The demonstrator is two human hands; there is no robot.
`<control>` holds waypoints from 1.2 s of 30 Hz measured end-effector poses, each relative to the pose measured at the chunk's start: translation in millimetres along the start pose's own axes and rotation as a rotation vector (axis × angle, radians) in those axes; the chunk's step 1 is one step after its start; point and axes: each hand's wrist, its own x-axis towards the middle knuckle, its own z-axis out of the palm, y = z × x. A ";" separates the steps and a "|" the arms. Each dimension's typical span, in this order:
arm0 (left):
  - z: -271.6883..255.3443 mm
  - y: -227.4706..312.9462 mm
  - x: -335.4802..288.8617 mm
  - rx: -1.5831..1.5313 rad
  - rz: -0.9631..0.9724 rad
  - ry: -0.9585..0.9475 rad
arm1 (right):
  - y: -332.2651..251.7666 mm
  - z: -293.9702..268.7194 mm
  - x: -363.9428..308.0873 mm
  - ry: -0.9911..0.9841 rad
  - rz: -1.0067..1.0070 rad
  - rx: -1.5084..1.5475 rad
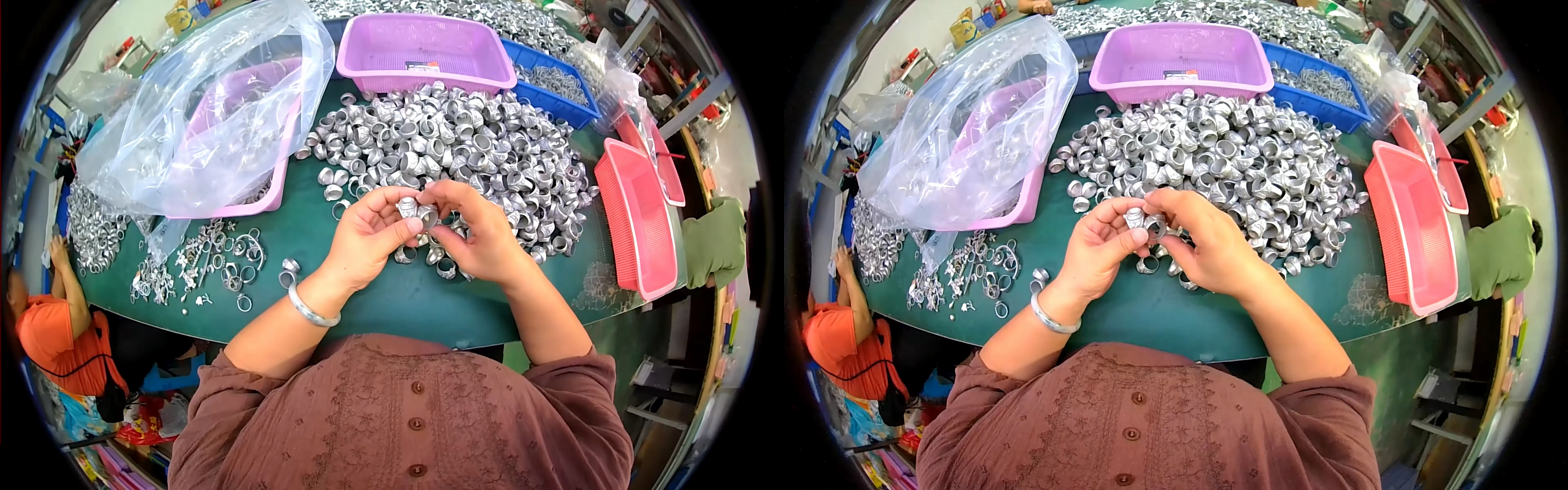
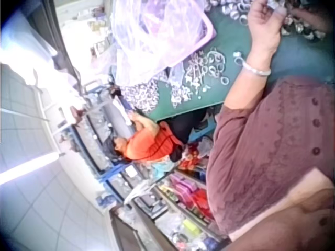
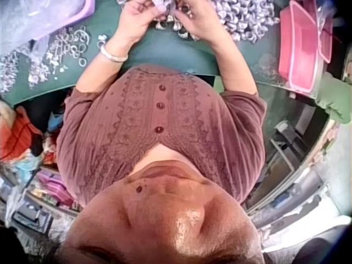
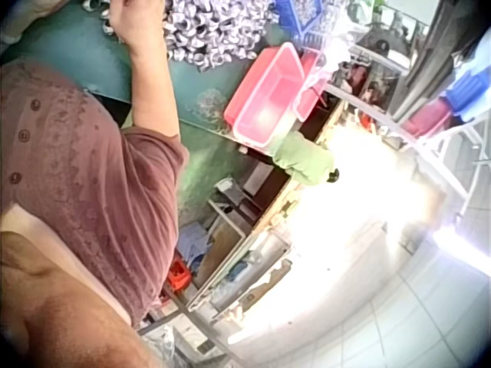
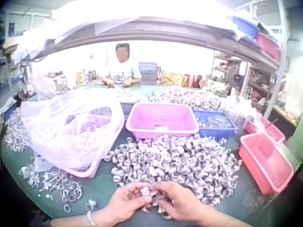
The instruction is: The person picks up metal ring castings from a pile on the table by hand, turns them over and compares them together, and sets them down onto the table.
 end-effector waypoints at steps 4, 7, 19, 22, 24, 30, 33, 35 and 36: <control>1.3 -1.2 -1.0 0.045 0.067 -0.034 | 4.7 1.9 -4.0 0.012 0.035 0.201; 3.9 -1.3 -1.5 0.079 0.129 -0.068 | 7.0 5.5 -7.1 0.089 0.135 0.571; 2.1 -4.2 -3.9 0.197 0.196 -0.103 | 10.7 -4.9 -7.0 0.019 0.055 0.316; 3.1 -4.2 -3.0 0.198 0.215 -0.101 | 9.9 -2.8 -7.1 0.051 0.057 0.359; 2.6 -4.8 -3.6 0.190 0.218 -0.093 | 3.7 1.5 -6.1 0.098 0.114 0.411; 3.5 -6.0 -3.6 0.198 0.231 -0.091 | 7.2 1.7 -6.7 0.171 0.090 0.331; 1.4 -6.1 -3.3 0.304 0.306 -0.071 | 9.3 -0.7 -9.8 0.160 0.129 0.371; -1.8 -6.5 -3.7 0.383 0.358 -0.070 | 9.3 -0.2 -12.0 0.121 0.208 0.446; -3.1 -6.8 -4.3 0.456 0.359 -0.074 | 9.1 1.0 -12.7 0.127 0.263 0.577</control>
